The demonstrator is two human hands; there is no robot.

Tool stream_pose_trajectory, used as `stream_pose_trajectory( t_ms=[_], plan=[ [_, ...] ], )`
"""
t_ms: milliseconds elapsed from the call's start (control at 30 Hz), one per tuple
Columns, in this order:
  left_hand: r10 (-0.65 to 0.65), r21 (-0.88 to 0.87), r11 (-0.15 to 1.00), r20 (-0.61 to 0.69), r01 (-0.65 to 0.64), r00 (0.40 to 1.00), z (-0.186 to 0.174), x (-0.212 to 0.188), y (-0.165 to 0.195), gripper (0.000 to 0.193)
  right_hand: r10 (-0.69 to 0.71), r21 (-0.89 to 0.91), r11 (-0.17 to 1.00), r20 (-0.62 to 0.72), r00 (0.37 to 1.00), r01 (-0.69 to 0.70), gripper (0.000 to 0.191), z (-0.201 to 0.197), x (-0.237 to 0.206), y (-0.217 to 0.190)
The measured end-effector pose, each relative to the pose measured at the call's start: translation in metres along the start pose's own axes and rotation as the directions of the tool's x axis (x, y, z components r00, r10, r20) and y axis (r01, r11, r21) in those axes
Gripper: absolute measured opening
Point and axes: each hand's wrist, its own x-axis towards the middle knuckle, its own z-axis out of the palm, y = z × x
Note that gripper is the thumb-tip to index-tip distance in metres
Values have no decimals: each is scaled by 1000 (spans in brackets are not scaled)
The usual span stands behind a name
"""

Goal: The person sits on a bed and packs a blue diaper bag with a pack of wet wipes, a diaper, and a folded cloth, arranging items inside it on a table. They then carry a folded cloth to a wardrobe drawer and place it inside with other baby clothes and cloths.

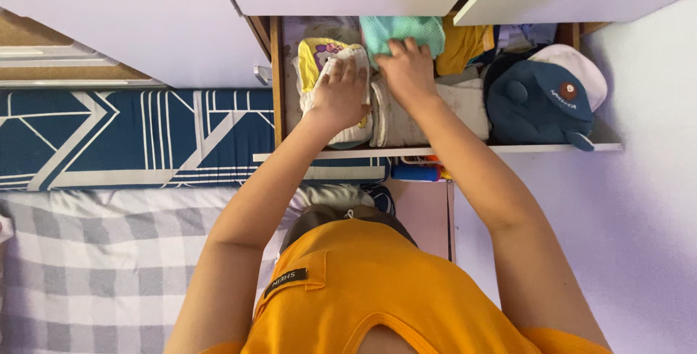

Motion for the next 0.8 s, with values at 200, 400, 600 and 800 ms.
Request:
stream_pose_trajectory(
  t_ms=[200,400,600,800],
  plan=[
    [-51,-494,859,-349,-137,936,14,16,-5,56,101,199,975,-14,995,-96,25,-10,-1,5],
    [-330,-977,-146,-103,-158,938,-11,19,6,46,129,223,970,-142,981,-95,26,-47,-4,-8],
    [-69,-677,-730,211,95,975,-20,6,5,48,77,336,942,-175,982,-14,22,-87,-26,-46],
    [46,-634,-753,219,178,975,-1,3,3,45,38,529,848,-88,995,14,21,-112,-54,-79]
  ],
)
